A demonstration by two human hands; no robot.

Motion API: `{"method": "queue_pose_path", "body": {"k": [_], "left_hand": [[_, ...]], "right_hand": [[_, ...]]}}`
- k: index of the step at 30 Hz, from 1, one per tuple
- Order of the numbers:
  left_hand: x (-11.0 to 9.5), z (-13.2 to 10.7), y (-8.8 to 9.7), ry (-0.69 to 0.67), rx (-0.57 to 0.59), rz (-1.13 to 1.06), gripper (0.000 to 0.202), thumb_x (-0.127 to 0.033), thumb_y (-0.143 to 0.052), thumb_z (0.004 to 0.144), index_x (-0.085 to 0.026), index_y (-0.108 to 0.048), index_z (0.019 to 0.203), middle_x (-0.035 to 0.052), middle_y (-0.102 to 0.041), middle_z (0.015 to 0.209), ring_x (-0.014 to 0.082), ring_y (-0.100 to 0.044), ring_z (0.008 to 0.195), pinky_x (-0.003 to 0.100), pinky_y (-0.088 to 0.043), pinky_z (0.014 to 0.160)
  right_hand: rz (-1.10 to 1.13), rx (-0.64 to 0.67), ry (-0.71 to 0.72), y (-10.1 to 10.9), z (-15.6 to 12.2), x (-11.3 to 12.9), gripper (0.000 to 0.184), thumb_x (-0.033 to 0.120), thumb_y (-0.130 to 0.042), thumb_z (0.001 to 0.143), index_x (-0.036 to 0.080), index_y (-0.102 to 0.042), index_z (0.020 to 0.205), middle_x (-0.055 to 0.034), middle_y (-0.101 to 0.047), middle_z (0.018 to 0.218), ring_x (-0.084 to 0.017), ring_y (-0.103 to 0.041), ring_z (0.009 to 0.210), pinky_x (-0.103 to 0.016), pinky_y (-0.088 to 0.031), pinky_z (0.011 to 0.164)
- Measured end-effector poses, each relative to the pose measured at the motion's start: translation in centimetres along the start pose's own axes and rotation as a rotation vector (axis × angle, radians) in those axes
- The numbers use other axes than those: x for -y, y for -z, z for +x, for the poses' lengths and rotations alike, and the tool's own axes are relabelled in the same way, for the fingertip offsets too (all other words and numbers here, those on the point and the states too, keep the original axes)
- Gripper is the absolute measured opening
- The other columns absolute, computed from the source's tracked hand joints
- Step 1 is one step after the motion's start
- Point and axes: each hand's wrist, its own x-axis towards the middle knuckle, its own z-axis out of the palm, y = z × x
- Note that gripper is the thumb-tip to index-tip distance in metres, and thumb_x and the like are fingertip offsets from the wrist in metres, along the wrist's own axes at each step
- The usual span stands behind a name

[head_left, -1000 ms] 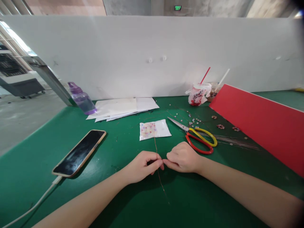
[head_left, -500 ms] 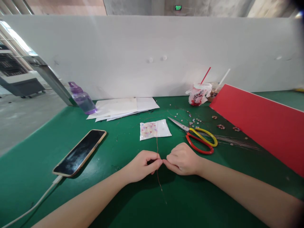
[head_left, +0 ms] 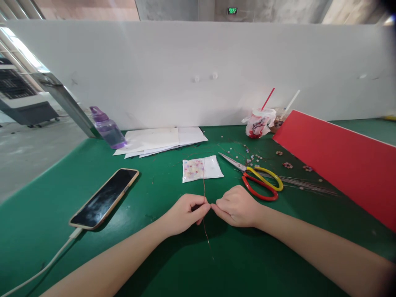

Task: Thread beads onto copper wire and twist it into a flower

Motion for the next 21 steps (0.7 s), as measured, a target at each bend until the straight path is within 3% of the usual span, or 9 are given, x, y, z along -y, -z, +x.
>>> {"method": "queue_pose_path", "body": {"k": [21], "left_hand": [[-0.11,-0.13,0.24,-0.001,0.031,-0.043,0.033,-0.025,-0.036,0.084,-0.015,-0.040,0.053,-0.0036,-0.044,0.048,0.0076,-0.039,0.048,0.020,-0.032,0.052]], "right_hand": [[0.021,-0.010,0.098,0.37,0.13,-0.07,0.043,0.029,-0.029,0.088,0.015,-0.045,0.051,0.0016,-0.049,0.040,-0.007,-0.037,0.040,-0.027,-0.009,0.047]]}}
